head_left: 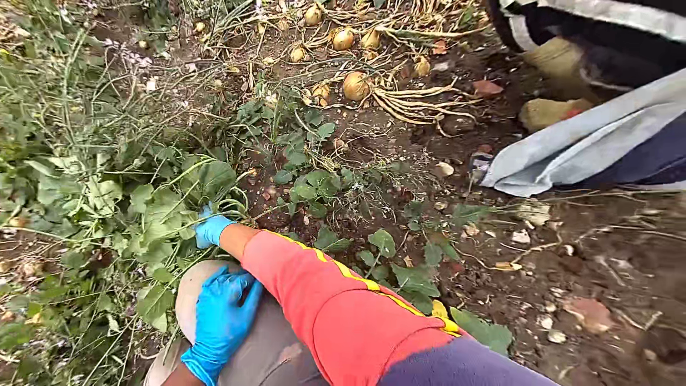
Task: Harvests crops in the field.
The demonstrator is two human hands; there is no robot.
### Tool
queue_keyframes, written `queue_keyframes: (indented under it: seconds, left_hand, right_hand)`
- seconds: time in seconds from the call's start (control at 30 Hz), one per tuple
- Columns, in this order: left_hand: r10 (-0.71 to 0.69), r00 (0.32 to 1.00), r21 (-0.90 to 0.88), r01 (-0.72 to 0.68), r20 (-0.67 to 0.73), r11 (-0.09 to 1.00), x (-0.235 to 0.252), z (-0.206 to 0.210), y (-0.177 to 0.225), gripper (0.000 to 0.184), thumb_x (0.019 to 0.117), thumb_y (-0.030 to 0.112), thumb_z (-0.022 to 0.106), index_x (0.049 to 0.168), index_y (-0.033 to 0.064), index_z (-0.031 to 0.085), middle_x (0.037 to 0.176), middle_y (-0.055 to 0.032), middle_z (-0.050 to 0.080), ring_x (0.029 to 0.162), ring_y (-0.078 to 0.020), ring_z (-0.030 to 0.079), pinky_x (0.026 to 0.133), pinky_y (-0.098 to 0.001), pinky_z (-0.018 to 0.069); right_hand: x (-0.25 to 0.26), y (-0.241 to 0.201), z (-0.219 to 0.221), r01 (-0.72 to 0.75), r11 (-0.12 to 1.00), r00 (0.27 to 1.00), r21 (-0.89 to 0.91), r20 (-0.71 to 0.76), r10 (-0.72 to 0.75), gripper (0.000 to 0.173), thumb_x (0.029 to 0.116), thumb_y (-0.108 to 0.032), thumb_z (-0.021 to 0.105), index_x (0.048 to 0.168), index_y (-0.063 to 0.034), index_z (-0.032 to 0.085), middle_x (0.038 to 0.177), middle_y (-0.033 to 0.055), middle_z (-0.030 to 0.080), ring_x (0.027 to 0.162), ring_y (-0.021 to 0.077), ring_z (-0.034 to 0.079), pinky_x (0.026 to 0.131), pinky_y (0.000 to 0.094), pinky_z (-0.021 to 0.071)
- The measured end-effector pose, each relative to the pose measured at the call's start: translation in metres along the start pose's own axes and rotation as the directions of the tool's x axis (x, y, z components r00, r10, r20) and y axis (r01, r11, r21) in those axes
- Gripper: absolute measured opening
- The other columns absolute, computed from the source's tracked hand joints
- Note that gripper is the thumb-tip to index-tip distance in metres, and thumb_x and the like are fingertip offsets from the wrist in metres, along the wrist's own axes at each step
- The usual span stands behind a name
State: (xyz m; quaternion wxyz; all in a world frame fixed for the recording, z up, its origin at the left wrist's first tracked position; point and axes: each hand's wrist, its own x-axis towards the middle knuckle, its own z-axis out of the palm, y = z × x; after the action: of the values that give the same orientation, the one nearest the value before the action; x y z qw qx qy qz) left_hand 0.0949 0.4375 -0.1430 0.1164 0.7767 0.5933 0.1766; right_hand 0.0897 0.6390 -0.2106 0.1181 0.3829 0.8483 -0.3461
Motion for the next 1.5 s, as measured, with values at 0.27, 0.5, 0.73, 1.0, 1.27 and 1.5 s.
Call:
queue_keyframes:
  seconds: [0.27, 0.5, 0.73, 1.0, 1.27, 1.5]
  left_hand:
    - [0.007, 1.000, 0.011, -0.007, -0.016, 1.000, -0.003, -0.003, 0.002, 0.038, 0.0987, 0.044, 0.053, 0.080, 0.0191, 0.075, 0.088, 0.0024, 0.076, 0.100, -0.0179, 0.073, 0.108, -0.0486, 0.0490]
    - [-0.005, 1.000, -0.050, 0.005, 0.014, 0.999, -0.003, -0.003, -0.004, 0.036, 0.1000, 0.042, 0.052, 0.084, 0.0207, 0.077, 0.091, 0.0044, 0.077, 0.102, -0.0145, 0.072, 0.112, -0.0472, 0.0472]
    - [-0.030, 0.997, -0.101, 0.022, -0.072, 0.995, -0.010, -0.004, -0.013, 0.038, 0.0982, 0.043, 0.053, 0.092, 0.0154, 0.079, 0.104, -0.0045, 0.078, 0.116, -0.0257, 0.068, 0.104, -0.0514, 0.0503]
    - [-0.045, 0.999, -0.101, 0.042, -0.028, 0.994, -0.005, -0.003, -0.005, 0.036, 0.1009, 0.043, 0.054, 0.100, 0.0203, 0.081, 0.103, 0.0022, 0.078, 0.112, -0.0195, 0.071, 0.109, -0.0517, 0.0496]
    - [-0.054, 0.999, -0.060, 0.054, 0.007, 0.997, -0.002, -0.004, 0.003, 0.039, 0.1001, 0.050, 0.052, 0.102, 0.0245, 0.081, 0.097, 0.0026, 0.076, 0.099, -0.0163, 0.071, 0.093, -0.0494, 0.0551]
    - [-0.060, 0.998, -0.029, 0.061, 0.015, 0.998, -0.003, -0.006, 0.003, 0.039, 0.1007, 0.050, 0.050, 0.104, 0.0260, 0.080, 0.101, 0.0040, 0.077, 0.101, -0.0140, 0.071, 0.094, -0.0463, 0.0557]
  right_hand:
    - [0.010, -0.006, 0.000, -0.062, 0.998, 0.982, -0.005, 0.178, 0.062, 0.059, 0.0990, -0.019, 0.063, 0.156, -0.0215, 0.048, 0.148, 0.0236, 0.055, 0.139, 0.0453, 0.049, 0.110, 0.0706, 0.0380]
    - [0.026, -0.003, 0.002, -0.127, 0.992, 0.965, 0.024, 0.234, 0.117, 0.040, 0.1022, -0.024, 0.059, 0.135, -0.0027, 0.065, 0.139, 0.0235, 0.062, 0.136, 0.0414, 0.053, 0.118, 0.0682, 0.0293]
    - [0.038, -0.004, -0.003, -0.203, 0.974, 0.960, 0.103, 0.218, 0.177, 0.039, 0.0967, -0.029, 0.068, 0.120, 0.0022, 0.071, 0.136, 0.0251, 0.063, 0.131, 0.0421, 0.056, 0.109, 0.0687, 0.0394]
    - [-0.060, -0.011, -0.051, 0.211, 0.975, 0.974, 0.068, -0.098, -0.204, 0.052, 0.0958, -0.010, 0.064, 0.147, -0.0181, 0.058, 0.138, 0.0145, 0.065, 0.129, 0.0333, 0.060, 0.104, 0.0596, 0.0498]
    - [-0.229, 0.188, -0.019, -0.327, 0.897, 0.575, 0.297, -0.691, 0.438, 0.049, 0.0893, -0.030, 0.072, 0.137, -0.0250, 0.067, 0.154, 0.0170, 0.052, 0.147, 0.0387, 0.041, 0.117, 0.0644, 0.0341]
    - [-0.279, 0.285, -0.016, -0.752, 0.575, 0.376, 0.321, -0.507, 0.775, 0.065, 0.0885, -0.032, 0.074, 0.145, -0.0069, 0.056, 0.136, 0.0280, 0.060, 0.123, 0.0498, 0.059, 0.098, 0.0697, 0.0481]
